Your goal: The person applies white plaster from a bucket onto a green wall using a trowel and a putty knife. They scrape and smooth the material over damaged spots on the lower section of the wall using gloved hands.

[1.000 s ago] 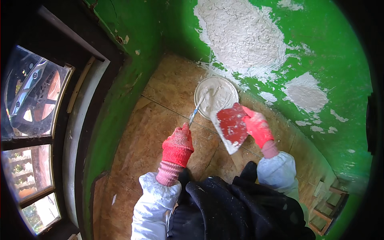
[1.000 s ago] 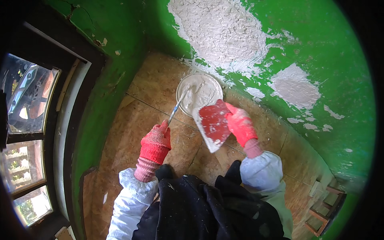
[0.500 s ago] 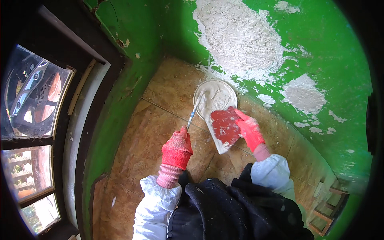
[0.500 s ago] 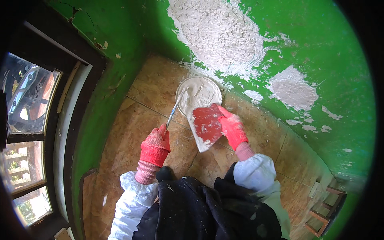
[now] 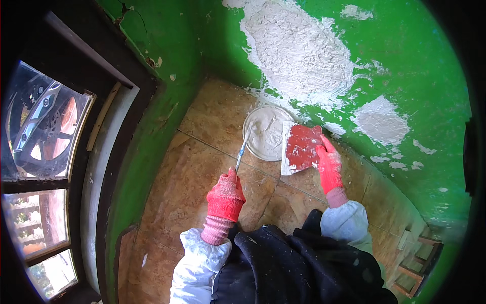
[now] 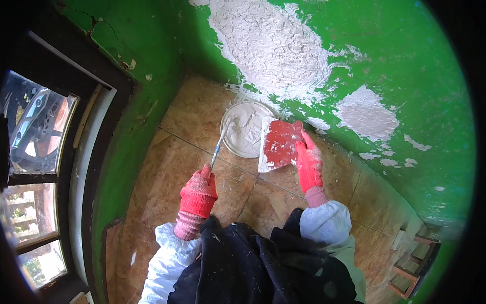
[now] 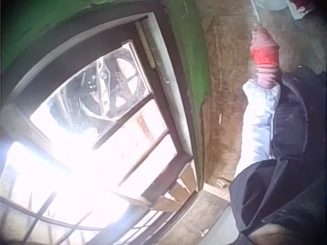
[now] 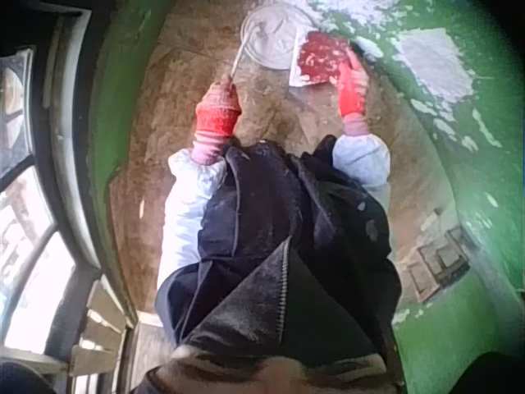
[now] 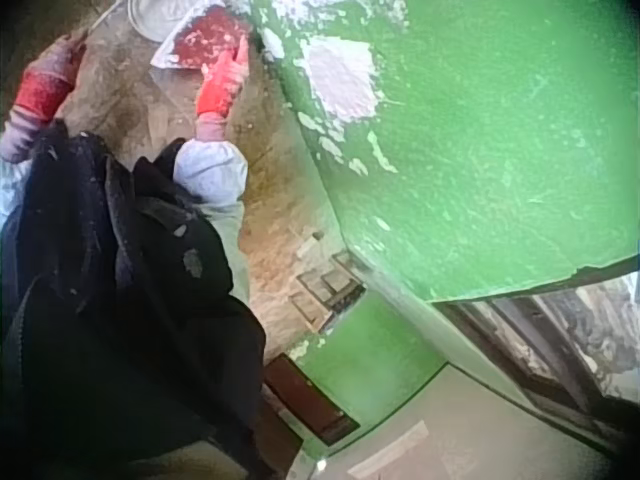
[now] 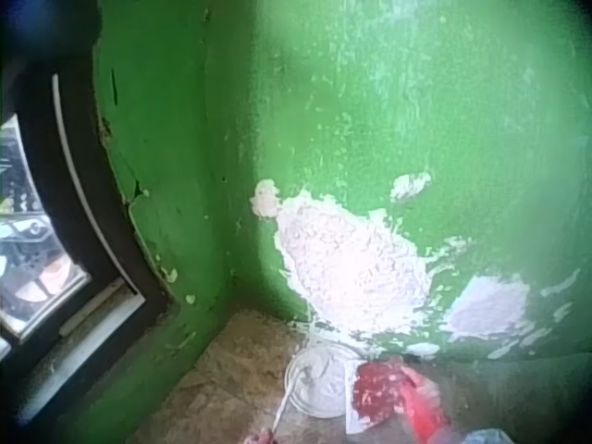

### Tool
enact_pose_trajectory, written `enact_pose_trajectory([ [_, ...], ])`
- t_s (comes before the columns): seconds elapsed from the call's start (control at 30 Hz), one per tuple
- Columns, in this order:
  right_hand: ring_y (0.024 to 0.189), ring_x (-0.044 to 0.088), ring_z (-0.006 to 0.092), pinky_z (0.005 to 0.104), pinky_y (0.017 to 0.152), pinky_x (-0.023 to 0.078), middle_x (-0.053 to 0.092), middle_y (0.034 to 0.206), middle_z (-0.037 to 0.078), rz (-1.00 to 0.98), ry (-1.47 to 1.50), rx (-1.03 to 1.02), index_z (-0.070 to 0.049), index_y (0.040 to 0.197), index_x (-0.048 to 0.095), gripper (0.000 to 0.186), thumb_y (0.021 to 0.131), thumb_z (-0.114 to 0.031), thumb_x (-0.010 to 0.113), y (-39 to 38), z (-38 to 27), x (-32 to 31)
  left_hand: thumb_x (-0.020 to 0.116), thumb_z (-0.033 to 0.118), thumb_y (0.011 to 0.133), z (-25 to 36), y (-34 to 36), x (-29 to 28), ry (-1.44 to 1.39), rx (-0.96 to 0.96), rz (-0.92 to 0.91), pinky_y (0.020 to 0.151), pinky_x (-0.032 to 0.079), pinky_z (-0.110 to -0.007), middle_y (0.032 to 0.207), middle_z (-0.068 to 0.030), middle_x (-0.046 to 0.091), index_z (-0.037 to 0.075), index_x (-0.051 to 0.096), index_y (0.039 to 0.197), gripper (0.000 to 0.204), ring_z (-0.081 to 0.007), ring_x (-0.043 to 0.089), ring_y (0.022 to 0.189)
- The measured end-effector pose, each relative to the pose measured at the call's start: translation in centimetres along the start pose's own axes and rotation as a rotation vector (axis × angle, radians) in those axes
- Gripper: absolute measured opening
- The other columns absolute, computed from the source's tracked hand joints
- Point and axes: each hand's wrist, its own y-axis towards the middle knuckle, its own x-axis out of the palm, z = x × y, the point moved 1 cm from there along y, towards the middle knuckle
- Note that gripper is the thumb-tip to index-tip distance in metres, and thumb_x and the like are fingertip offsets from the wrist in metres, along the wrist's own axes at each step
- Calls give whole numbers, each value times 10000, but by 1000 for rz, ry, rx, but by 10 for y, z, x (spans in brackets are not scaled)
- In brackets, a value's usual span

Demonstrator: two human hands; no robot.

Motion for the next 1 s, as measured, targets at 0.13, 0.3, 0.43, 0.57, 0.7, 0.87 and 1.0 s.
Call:
enact_pose_trajectory([
  [0.13,824,533,72,215,694,437,612,1011,19,-54,88,59,-43,1269,497,408,862,-41,527,6,-18,29,486,242,890,5,-7,-2,12,-60,-25,695,496,-444,942,-174,615,84,543,1139,300,-354,614,831],
  [0.3,816,543,97,242,711,445,614,1021,24,-133,127,-56,-54,1279,488,425,857,-38,532,21,-6,22,474,245,895,7,-6,3,5,-29,-12,685,496,-448,935,-174,616,80,539,1142,304,-354,618,813],
  [0.43,762,543,103,261,681,451,624,1023,45,-81,-104,-78,-104,1267,516,424,847,-69,553,27,-5,20,472,245,896,5,-4,7,5,-40,-21,679,496,-448,919,-174,614,77,540,1134,299,-353,617,808],
  [0.57,825,529,105,251,730,438,609,1049,66,-122,-245,1,-108,1266,523,430,838,-85,561,26,-12,29,474,236,895,6,-2,11,1,-24,1,670,494,-450,903,-173,613,73,541,1128,292,-353,616,800],
  [0.7,761,515,118,263,689,437,614,1005,87,-144,-225,-120,-94,1270,514,441,832,-105,572,33,-17,31,476,226,893,9,-1,11,-14,2,2,659,492,-455,886,-173,611,70,539,1127,288,-355,614,787],
  [0.87,742,553,172,293,698,451,618,962,111,-289,-268,78,-101,1251,528,418,844,-179,584,32,-17,40,476,231,895,7,1,13,-3,0,-8,662,491,-457,875,-175,610,73,537,1135,294,-357,611,786],
  [1.0,772,556,148,287,695,453,618,969,96,-289,-168,-161,-113,1260,524,423,848,-179,591,35,15,32,487,226,890,6,3,14,-50,8,3,663,489,-455,872,-179,608,80,536,1146,299,-362,609,788],
])
